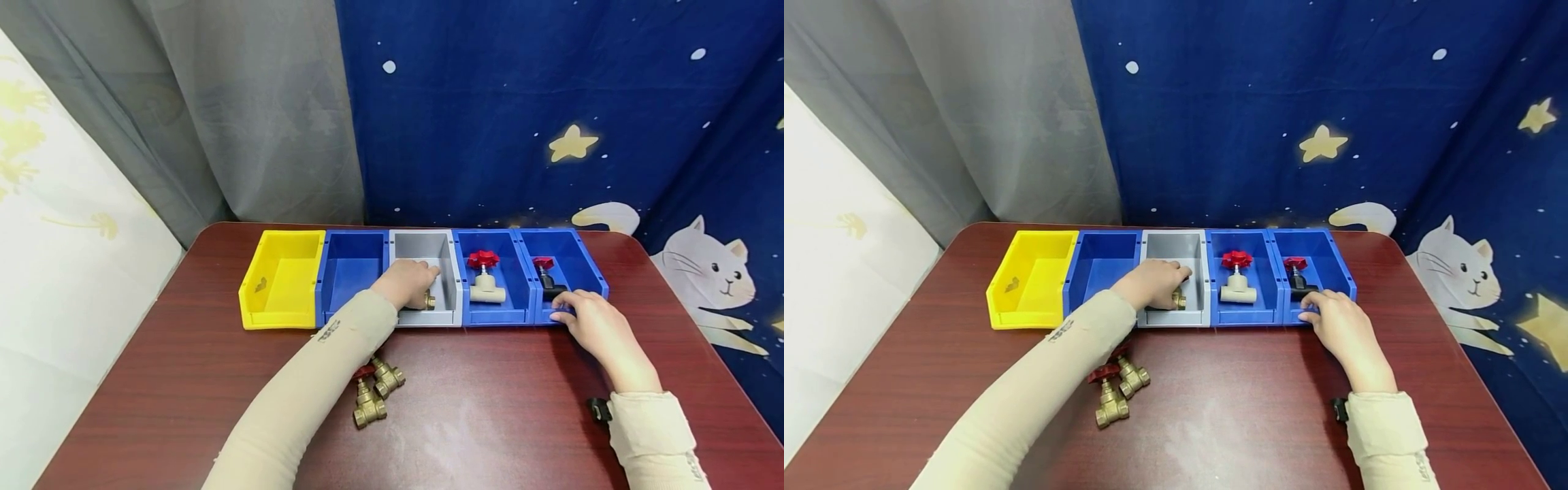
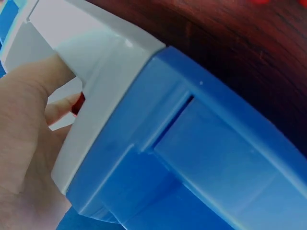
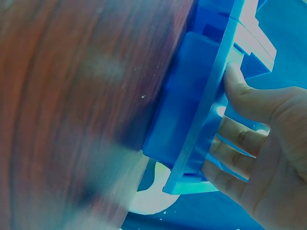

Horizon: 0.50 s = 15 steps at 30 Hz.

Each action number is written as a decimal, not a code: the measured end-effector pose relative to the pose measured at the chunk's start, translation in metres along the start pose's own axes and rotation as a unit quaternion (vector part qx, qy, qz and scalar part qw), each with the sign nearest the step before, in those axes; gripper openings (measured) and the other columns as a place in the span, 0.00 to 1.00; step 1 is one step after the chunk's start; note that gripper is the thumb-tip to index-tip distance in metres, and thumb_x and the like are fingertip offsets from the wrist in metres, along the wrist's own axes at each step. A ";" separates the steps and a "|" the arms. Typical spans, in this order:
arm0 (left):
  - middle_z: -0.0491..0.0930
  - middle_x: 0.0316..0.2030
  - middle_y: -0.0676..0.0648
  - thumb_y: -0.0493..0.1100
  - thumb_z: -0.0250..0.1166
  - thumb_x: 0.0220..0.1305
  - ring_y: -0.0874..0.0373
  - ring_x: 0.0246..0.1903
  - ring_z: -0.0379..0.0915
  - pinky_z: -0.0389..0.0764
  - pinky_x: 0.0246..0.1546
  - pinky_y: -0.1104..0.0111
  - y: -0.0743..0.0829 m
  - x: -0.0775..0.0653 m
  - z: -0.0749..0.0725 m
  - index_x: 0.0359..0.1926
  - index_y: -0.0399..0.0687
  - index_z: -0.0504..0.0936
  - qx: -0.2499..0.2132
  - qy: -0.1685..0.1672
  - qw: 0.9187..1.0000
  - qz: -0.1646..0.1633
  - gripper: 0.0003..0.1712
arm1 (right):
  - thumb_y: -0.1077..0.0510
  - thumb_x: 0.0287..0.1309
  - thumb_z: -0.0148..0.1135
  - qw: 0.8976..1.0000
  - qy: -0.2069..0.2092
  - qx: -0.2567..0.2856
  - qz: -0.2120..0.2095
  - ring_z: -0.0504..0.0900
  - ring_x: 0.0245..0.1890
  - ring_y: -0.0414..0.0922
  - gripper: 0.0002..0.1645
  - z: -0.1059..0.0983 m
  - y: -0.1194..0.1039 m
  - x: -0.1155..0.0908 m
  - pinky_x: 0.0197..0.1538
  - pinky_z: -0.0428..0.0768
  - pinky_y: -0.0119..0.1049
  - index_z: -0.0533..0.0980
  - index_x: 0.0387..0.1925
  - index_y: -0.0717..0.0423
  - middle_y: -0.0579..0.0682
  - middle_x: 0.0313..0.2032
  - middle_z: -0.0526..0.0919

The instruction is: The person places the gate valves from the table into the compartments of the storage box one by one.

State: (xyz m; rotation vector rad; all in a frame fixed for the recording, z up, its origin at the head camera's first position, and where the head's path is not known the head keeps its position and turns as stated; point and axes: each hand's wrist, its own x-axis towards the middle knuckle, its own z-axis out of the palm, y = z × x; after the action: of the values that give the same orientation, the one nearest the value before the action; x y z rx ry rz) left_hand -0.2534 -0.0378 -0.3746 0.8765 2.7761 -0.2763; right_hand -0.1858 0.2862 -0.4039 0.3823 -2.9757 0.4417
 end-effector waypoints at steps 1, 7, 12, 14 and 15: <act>0.79 0.52 0.45 0.49 0.68 0.60 0.50 0.50 0.77 0.78 0.52 0.58 0.000 -0.001 0.000 0.65 0.46 0.72 -0.001 -0.001 1.000 -0.001 0.34 | 0.59 0.58 0.69 1.000 -0.001 0.000 0.000 0.76 0.47 0.66 0.10 0.000 0.000 0.000 0.50 0.74 0.68 0.80 0.40 0.60 0.65 0.42 0.82; 0.77 0.56 0.45 0.50 0.67 0.61 0.50 0.54 0.75 0.75 0.57 0.57 -0.003 -0.005 0.001 0.67 0.47 0.71 -0.011 0.006 1.000 0.001 0.34 | 0.60 0.59 0.69 1.000 -0.002 0.002 0.002 0.76 0.47 0.66 0.10 0.001 -0.001 0.000 0.50 0.74 0.68 0.80 0.40 0.60 0.65 0.42 0.82; 0.74 0.61 0.46 0.54 0.67 0.63 0.50 0.60 0.71 0.69 0.63 0.56 -0.004 -0.012 -0.005 0.68 0.49 0.70 -0.027 0.031 0.999 0.009 0.36 | 0.60 0.58 0.69 1.000 0.001 0.000 0.001 0.76 0.46 0.66 0.10 0.001 0.000 0.000 0.50 0.74 0.68 0.80 0.40 0.60 0.65 0.41 0.82; 0.73 0.62 0.46 0.54 0.66 0.64 0.50 0.62 0.70 0.68 0.64 0.56 -0.005 -0.017 -0.007 0.69 0.49 0.71 -0.028 0.043 0.999 0.013 0.35 | 0.60 0.58 0.69 1.000 0.002 0.000 0.000 0.76 0.46 0.66 0.10 0.001 0.000 0.000 0.49 0.74 0.68 0.80 0.40 0.60 0.65 0.41 0.82; 0.73 0.63 0.47 0.54 0.66 0.64 0.50 0.62 0.70 0.68 0.65 0.56 -0.005 -0.019 -0.009 0.68 0.50 0.71 -0.027 0.049 0.998 0.015 0.34 | 0.60 0.58 0.69 1.000 0.002 0.000 0.000 0.76 0.46 0.66 0.10 0.001 0.000 0.000 0.49 0.74 0.68 0.80 0.40 0.60 0.65 0.42 0.82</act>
State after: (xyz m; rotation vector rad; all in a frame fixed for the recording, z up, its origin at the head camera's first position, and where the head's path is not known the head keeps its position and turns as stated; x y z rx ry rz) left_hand -0.2426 -0.0502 -0.3607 0.9403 2.8422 -0.1564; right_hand -0.1860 0.2862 -0.4047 0.3796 -2.9720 0.4418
